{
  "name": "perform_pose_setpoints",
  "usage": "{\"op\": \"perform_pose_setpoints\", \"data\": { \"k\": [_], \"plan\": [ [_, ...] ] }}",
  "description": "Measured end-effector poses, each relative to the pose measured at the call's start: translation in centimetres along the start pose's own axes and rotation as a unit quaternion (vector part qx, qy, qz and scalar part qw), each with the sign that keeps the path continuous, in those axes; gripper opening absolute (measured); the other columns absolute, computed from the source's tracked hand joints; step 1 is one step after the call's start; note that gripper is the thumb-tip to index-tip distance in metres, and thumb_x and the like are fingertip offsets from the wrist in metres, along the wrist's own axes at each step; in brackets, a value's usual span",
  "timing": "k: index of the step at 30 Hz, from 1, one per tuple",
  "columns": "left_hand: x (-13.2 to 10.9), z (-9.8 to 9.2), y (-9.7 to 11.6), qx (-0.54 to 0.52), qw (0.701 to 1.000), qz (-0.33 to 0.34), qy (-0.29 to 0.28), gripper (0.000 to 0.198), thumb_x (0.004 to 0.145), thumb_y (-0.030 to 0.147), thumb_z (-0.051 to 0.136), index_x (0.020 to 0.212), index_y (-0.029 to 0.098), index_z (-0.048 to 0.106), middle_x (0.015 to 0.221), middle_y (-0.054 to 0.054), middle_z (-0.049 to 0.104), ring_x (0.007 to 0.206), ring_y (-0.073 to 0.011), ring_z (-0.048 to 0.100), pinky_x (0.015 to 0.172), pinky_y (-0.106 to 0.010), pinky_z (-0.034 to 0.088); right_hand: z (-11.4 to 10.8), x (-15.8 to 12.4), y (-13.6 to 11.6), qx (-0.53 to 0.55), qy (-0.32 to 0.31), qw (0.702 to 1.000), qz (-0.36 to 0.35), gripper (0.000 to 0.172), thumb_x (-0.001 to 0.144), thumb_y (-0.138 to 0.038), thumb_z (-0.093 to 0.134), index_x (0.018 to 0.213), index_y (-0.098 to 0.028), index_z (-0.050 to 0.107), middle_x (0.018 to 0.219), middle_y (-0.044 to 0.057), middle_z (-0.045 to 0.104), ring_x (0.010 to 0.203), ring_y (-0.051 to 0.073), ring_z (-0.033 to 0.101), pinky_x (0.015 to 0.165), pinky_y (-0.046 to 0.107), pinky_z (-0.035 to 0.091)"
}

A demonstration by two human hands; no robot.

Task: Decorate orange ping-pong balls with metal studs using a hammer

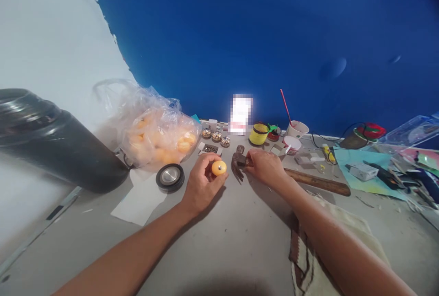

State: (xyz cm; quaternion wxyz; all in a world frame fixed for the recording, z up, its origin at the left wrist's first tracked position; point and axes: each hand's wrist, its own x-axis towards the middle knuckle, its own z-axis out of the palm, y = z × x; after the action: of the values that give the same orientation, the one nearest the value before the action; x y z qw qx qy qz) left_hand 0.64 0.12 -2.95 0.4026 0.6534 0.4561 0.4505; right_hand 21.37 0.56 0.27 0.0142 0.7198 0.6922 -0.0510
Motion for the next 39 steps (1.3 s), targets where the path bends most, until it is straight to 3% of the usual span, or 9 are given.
{"op": "perform_pose_setpoints", "data": {
  "k": [3,10,16,20,24,27,29,32,39],
  "plan": [
    [0.3,-0.1,-0.3,0.02,0.999,0.002,0.035,0.031,0.074,0.033,0.07,0.101,0.021,0.061,0.13,-0.01,0.061,0.097,-0.0212,0.064,0.077,-0.031,0.053,0.2,0.1,-0.1,-0.007,-0.001,1.0,-0.007,0.02,0.087,-0.031,0.063,0.102,-0.018,0.066,0.106,0.013,0.073,0.099,0.027,0.068,0.073,0.031,0.043],
    [1.1,-0.4,-0.8,0.054,0.994,-0.093,0.0,0.029,0.072,0.034,0.07,0.097,0.021,0.063,0.091,-0.002,0.069,0.081,-0.0208,0.065,0.074,-0.033,0.051,-0.1,0.1,-0.2,0.008,-0.028,1.0,0.0,0.021,0.086,-0.032,0.066,0.102,-0.018,0.067,0.104,0.013,0.072,0.102,0.027,0.067,0.075,0.031,0.044],
    [1.3,-0.7,-0.3,0.105,0.989,-0.103,0.003,0.023,0.069,0.032,0.072,0.087,0.022,0.061,0.083,0.0,0.067,0.078,-0.0211,0.062,0.073,-0.033,0.047,0.0,0.0,0.5,0.027,-0.009,0.999,-0.04,0.025,0.086,-0.033,0.065,0.103,-0.016,0.069,0.113,0.015,0.068,0.111,0.028,0.062,0.077,0.031,0.043],
    [1.3,-0.7,-0.2,0.101,0.989,-0.106,0.01,0.022,0.07,0.031,0.071,0.087,0.022,0.059,0.084,0.001,0.066,0.077,-0.0202,0.062,0.072,-0.033,0.047,-1.1,-0.2,0.7,0.094,0.037,0.993,-0.064,0.025,0.092,-0.038,0.06,0.105,-0.019,0.069,0.11,0.009,0.071,0.102,0.023,0.064,0.074,0.028,0.041],
    [1.2,-0.4,-0.3,0.099,0.99,-0.102,0.01,0.022,0.071,0.031,0.069,0.089,0.022,0.059,0.087,0.0,0.068,0.08,-0.0203,0.064,0.075,-0.033,0.048,-3.4,0.7,-1.5,0.089,0.083,0.987,-0.106,0.022,0.096,-0.028,0.052,0.095,-0.022,0.072,0.105,0.006,0.074,0.097,0.02,0.065,0.07,0.026,0.041],
    [1.1,-0.2,-0.5,0.109,0.989,-0.096,0.015,0.022,0.07,0.031,0.068,0.088,0.022,0.06,0.087,0.0,0.068,0.081,-0.021,0.065,0.077,-0.033,0.048,-4.3,2.7,-4.5,0.03,0.064,0.984,-0.161,0.022,0.096,-0.026,0.053,0.101,-0.023,0.074,0.109,0.007,0.074,0.102,0.022,0.066,0.075,0.027,0.046],
    [1.1,-0.2,-0.7,0.103,0.99,-0.09,0.023,0.023,0.069,0.03,0.068,0.089,0.021,0.06,0.087,0.0,0.069,0.082,-0.0215,0.065,0.078,-0.034,0.049,-4.2,4.2,-6.4,-0.032,0.03,0.978,-0.206,0.026,0.096,-0.023,0.051,0.108,-0.023,0.075,0.117,0.01,0.072,0.111,0.024,0.065,0.08,0.028,0.049],
    [1.1,-0.1,-1.0,0.099,0.991,-0.085,0.03,0.025,0.068,0.031,0.068,0.09,0.021,0.06,0.09,-0.002,0.07,0.084,-0.0224,0.066,0.08,-0.036,0.05,-3.4,6.1,-8.4,-0.057,0.011,0.976,-0.209,0.026,0.091,-0.015,0.056,0.107,-0.017,0.077,0.12,0.015,0.071,0.117,0.028,0.064,0.088,0.032,0.052],
    [1.1,-0.1,-0.9,0.101,0.992,-0.062,0.035,0.024,0.068,0.031,0.068,0.089,0.021,0.061,0.089,-0.001,0.07,0.081,-0.0214,0.065,0.078,-0.035,0.051,-2.0,7.6,-8.8,-0.066,-0.007,0.979,-0.193,0.031,0.09,-0.012,0.054,0.112,-0.015,0.076,0.117,0.017,0.074,0.115,0.03,0.067,0.09,0.036,0.055]
  ]
}}
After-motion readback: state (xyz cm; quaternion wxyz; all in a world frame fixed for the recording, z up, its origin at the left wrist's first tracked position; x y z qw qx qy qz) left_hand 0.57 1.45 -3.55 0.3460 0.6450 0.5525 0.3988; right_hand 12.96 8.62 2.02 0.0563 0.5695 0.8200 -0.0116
